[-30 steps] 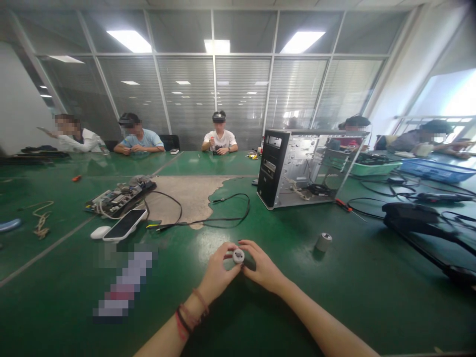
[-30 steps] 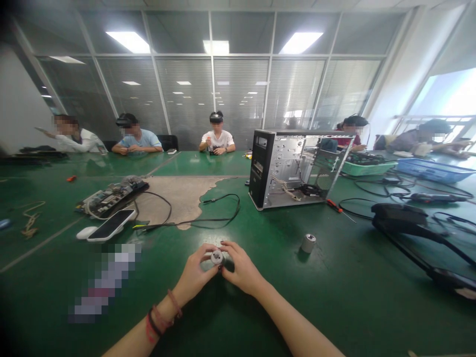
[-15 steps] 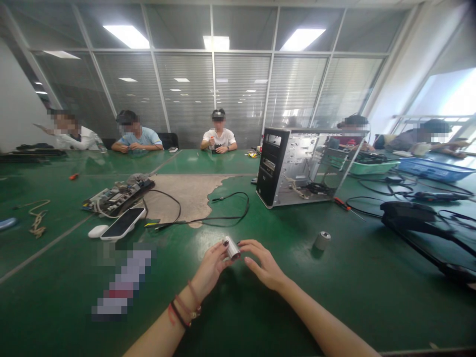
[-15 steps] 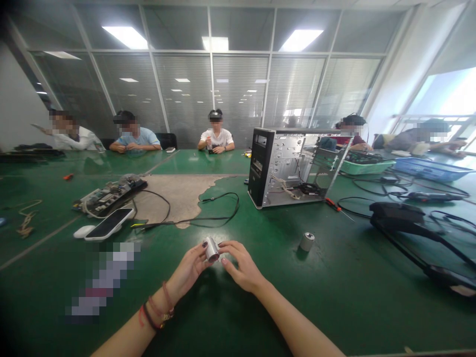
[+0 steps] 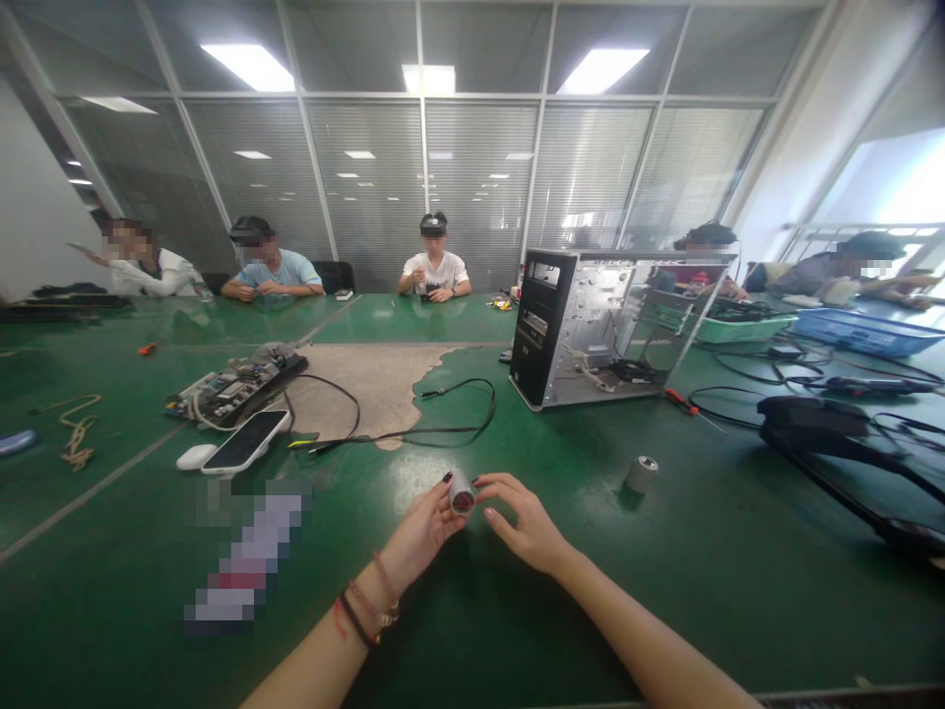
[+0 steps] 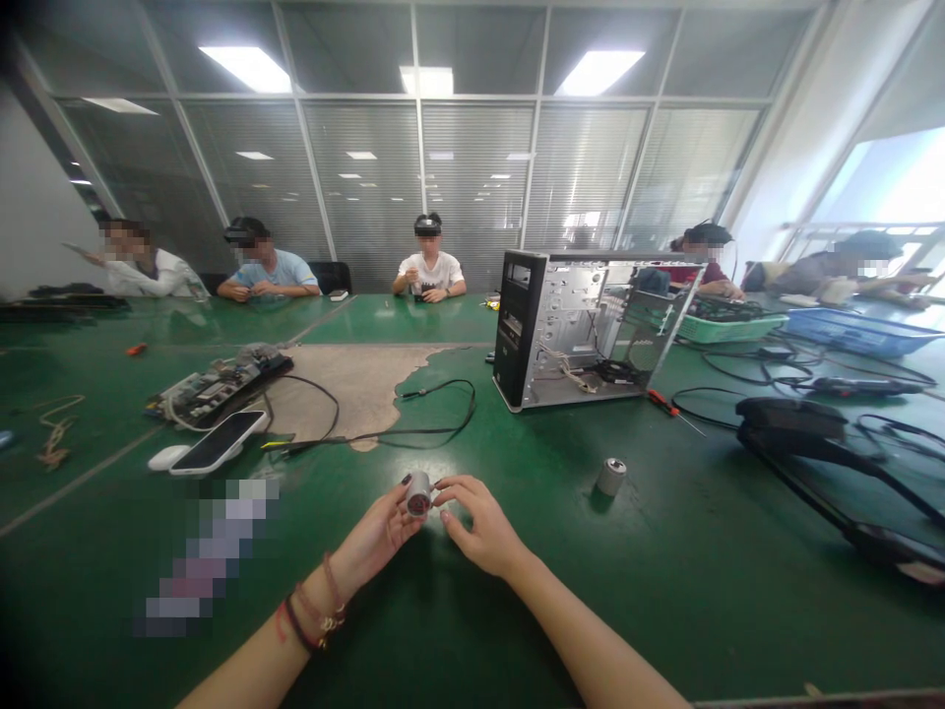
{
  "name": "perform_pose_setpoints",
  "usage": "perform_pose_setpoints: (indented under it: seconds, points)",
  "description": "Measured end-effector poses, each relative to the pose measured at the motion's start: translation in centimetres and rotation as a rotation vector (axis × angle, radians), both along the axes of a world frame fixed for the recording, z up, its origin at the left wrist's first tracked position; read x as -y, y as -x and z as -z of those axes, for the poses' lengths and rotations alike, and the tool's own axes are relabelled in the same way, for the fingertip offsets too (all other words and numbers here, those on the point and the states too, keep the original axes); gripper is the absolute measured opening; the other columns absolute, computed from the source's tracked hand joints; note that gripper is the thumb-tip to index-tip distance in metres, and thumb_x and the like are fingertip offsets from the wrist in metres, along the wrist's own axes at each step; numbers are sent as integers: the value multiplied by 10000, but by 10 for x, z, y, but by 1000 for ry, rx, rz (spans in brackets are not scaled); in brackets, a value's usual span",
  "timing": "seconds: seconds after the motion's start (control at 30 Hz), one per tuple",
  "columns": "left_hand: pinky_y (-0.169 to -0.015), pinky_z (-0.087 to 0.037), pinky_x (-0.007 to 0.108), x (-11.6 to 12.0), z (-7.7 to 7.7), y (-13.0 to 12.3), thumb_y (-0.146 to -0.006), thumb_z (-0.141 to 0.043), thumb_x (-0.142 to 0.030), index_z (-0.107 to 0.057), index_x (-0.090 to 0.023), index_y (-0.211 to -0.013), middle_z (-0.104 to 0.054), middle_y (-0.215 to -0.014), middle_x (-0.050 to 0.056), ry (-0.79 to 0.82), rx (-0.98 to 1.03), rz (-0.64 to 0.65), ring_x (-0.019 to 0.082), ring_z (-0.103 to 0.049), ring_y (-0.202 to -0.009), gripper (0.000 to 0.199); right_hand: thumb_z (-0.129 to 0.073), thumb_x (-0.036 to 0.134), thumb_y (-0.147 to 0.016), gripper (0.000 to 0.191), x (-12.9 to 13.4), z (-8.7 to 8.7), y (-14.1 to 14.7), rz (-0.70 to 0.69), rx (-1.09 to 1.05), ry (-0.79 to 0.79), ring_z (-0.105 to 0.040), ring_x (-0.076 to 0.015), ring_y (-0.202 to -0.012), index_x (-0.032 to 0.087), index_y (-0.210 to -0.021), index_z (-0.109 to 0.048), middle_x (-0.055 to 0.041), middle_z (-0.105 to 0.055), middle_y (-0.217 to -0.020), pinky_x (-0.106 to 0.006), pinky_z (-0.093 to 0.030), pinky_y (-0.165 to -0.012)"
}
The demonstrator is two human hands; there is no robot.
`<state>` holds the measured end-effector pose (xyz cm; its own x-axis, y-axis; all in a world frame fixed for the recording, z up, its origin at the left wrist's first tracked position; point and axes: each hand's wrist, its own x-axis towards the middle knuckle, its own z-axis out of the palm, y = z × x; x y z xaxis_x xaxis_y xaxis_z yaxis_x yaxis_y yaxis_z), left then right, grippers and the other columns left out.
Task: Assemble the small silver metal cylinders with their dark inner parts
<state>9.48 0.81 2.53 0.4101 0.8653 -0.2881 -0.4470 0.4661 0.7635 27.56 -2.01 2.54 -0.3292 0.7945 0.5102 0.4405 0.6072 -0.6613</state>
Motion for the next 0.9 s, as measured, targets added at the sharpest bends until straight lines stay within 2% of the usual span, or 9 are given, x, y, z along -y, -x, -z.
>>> perform_pose_setpoints:
  seconds: [0.13,0.23,0.37,0.47,0.53,0.63,0.73,0.9]
  points:
    - [-572,-532,201,-1,2,0,-815,-596,-269,-574,-105,-934,-676,-780,69,-82,-69,-16,123,-650,-637,203,-474,173,-830,183,-2,3,0,43,-8,-3,-522,-204,-1051,215,-953,-603,-78,-583,-1081,-368,-395,-933]
    - [-565,-530,224,-1,3,-1,-757,-645,-277,-557,-120,-997,-667,-822,63,-214,-191,-11,152,-651,-692,300,-466,150,-820,182,-6,7,-1,111,-29,6,-541,-203,-1003,206,-928,-602,-76,-595,-1032,-364,-414,-899]
    - [-603,-521,244,3,0,-3,-718,-653,-256,-562,-147,-1015,-657,-866,45,-530,-474,-40,163,-632,-739,329,-456,139,-815,190,-9,9,-3,166,-56,15,-554,-202,-962,201,-923,-600,-67,-609,-975,-358,-426,-872]
    - [-710,-507,252,10,-5,-3,-742,-611,-217,-596,-186,-1016,-652,-957,37,-831,-685,-16,165,-610,-838,276,-457,147,-820,189,-10,10,-3,172,-68,14,-558,-200,-945,202,-929,-601,-60,-615,-954,-353,-429,-867]
    - [-755,-495,258,13,-8,-4,-759,-585,-211,-599,-203,-1033,-646,-1006,35,-936,-766,7,164,-602,-870,274,-452,160,-833,192,-9,9,-4,173,-75,16,-562,-198,-935,203,-945,-602,-58,-618,-947,-349,-434,-860]
    - [-783,-480,261,14,-8,-4,-762,-562,-179,-592,-211,-1052,-645,-1013,30,-1004,-836,22,161,-599,-876,294,-428,190,-866,205,-8,9,-3,160,-105,32,-572,-188,-917,200,-984,-596,-59,-620,-946,-334,-448,-840]
    - [-773,-473,255,12,-6,-5,-742,-557,-133,-585,-207,-1047,-651,-955,22,-1019,-855,67,157,-603,-843,316,-441,228,-879,199,-7,9,1,91,-144,51,-580,-177,-910,205,-1008,-590,-56,-620,-954,-310,-464,-819]
    - [-753,-459,248,9,-3,-5,-740,-561,-132,-589,-200,-1008,-643,-926,14,-1044,-851,81,154,-596,-824,277,-497,228,-855,156,-5,9,6,-3,-173,45,-570,-175,-926,211,-965,-607,-57,-611,-962,-296,-468,-802]
